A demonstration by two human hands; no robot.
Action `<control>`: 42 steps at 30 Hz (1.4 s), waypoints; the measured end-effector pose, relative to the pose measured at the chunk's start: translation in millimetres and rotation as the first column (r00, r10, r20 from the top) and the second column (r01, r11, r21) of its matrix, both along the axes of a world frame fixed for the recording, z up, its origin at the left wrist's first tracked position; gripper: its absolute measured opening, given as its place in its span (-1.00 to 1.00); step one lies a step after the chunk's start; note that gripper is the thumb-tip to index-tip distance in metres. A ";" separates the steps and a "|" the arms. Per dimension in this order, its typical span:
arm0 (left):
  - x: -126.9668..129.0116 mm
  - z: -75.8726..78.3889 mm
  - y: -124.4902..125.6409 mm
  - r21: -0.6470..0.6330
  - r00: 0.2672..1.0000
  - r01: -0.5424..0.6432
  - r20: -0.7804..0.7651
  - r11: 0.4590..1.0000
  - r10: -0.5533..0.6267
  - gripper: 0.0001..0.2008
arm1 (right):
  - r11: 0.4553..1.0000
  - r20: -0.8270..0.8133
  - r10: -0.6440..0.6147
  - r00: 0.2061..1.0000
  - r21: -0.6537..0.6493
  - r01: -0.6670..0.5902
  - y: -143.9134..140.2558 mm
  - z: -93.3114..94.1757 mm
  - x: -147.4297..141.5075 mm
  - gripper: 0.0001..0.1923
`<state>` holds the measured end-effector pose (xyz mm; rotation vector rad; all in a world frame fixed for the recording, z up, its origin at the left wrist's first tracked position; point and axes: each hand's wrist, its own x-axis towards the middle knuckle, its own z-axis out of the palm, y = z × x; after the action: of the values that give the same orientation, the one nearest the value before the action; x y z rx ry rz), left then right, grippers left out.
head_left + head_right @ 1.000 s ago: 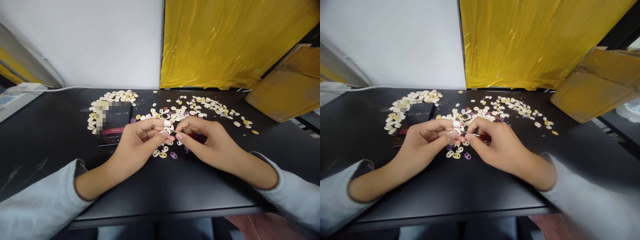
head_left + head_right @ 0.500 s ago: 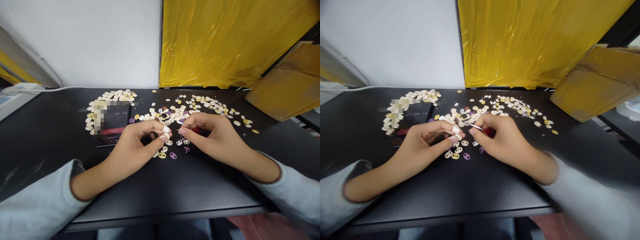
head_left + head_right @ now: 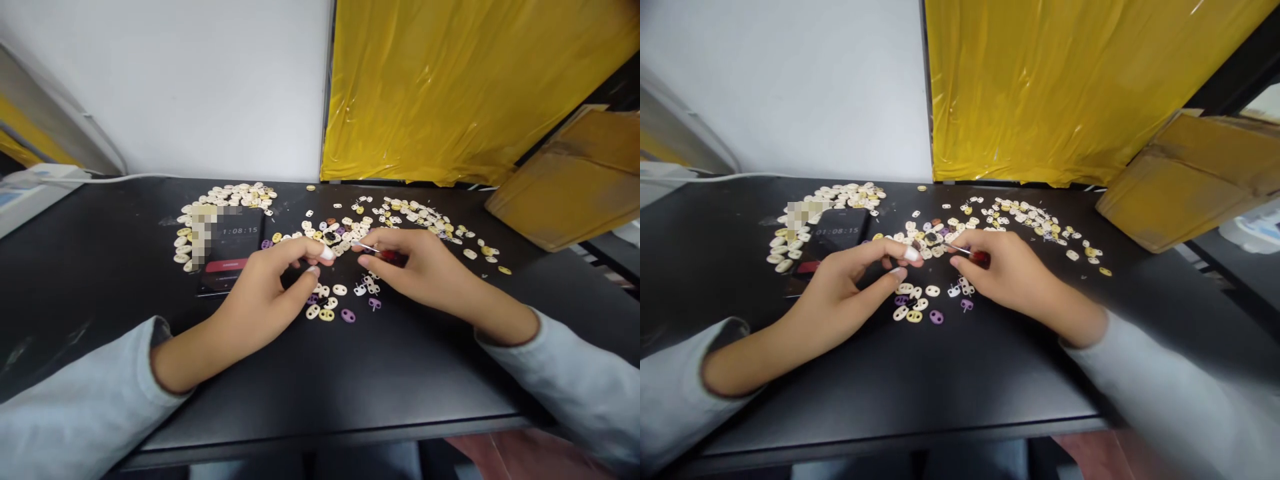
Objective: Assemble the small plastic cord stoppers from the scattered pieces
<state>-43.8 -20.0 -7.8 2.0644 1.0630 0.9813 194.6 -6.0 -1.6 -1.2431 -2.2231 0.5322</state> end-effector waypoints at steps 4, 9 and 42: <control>-1.1 -1.8 -1.1 -0.104 0.989 -0.007 0.145 0.995 0.023 -0.79 | 0.998 0.176 0.011 0.984 0.055 -0.021 13.1 -0.1 -15.7 -0.74; 0.2 -3.6 -10.5 -0.111 0.979 0.031 0.202 0.993 -0.008 -0.77 | 0.996 0.317 0.019 0.948 0.075 -0.045 20.7 5.4 -28.0 -0.72; 5.7 0.3 -12.7 0.031 0.990 0.143 0.015 0.989 -0.143 -0.89 | 0.995 0.325 -0.001 0.946 0.094 -0.031 21.4 -2.4 -19.2 -0.84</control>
<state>-38.1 -32.6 -7.5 2.1208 0.8831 0.9460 175.4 15.4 -3.9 -1.3422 -2.4967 0.2303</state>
